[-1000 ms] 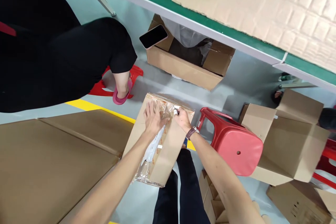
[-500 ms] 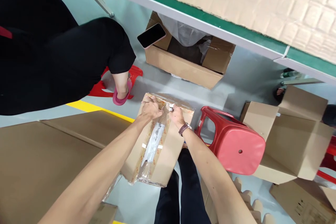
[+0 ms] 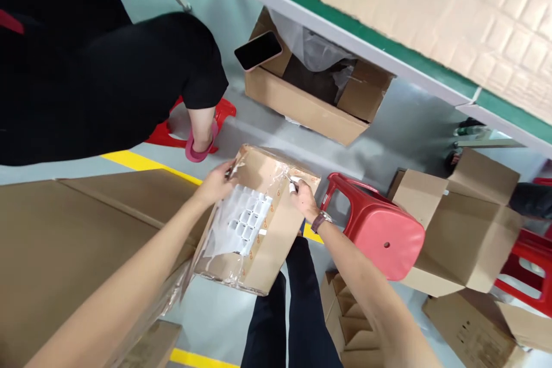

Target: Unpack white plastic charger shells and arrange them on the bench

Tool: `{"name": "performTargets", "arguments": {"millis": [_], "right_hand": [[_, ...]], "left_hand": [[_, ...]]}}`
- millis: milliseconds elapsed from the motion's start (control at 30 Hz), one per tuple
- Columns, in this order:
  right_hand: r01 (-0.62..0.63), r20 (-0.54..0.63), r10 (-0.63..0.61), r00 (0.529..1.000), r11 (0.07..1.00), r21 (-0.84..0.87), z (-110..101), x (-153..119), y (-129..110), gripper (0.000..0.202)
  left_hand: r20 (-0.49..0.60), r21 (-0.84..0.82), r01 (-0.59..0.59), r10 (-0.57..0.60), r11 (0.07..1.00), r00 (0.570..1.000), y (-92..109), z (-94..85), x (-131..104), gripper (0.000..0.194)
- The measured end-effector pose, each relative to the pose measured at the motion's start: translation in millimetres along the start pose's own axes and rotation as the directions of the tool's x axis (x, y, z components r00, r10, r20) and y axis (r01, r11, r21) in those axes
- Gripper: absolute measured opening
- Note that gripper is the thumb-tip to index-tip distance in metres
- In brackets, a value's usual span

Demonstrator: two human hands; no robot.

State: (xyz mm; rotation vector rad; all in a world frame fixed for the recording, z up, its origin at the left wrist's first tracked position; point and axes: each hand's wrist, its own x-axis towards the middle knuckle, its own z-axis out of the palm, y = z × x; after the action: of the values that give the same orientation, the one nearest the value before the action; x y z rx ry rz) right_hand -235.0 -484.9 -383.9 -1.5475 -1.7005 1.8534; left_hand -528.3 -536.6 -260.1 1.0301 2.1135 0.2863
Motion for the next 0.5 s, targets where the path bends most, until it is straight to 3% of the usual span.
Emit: {"name": "performTargets", "arguments": {"millis": [67,133,233,300,367,433,500], "right_hand": [[-0.011,0.019,0.011,1.0,1.0,-0.016,-2,-22,11,0.034],[-0.01,0.055,0.012,0.998,0.999,-0.033,0,-44,18,0.035],[-0.001,0.11,0.009,0.994,0.997,-0.072,5,-68,22,0.036],[0.008,0.145,0.009,0.989,0.994,-0.111,6,-76,20,0.037],[0.021,0.187,0.009,0.982,0.987,-0.16,6,-78,15,0.04],[0.042,0.242,0.013,0.97,0.975,-0.218,3,-76,9,0.044],[0.076,0.314,0.019,0.949,0.955,-0.287,-3,-75,1,0.046]], "left_hand": [[0.018,0.098,-0.104,0.103,0.99,0.995,7,20.7,-21,0.079],[0.023,0.145,-0.137,0.135,0.98,0.991,2,22.3,-38,0.079],[-0.087,0.16,-0.014,0.028,0.987,0.996,-24,-8.0,-45,0.062],[-0.251,0.159,0.111,-0.069,0.981,0.966,-39,-33.0,-41,0.056],[-0.37,0.162,0.128,-0.06,0.978,0.927,-42,-44.5,-41,0.062],[-0.413,0.174,0.008,0.065,0.985,0.908,-31,-34.8,-54,0.065],[-0.472,0.149,-0.119,0.176,0.982,0.864,-13,-5.2,-87,0.055]]}}
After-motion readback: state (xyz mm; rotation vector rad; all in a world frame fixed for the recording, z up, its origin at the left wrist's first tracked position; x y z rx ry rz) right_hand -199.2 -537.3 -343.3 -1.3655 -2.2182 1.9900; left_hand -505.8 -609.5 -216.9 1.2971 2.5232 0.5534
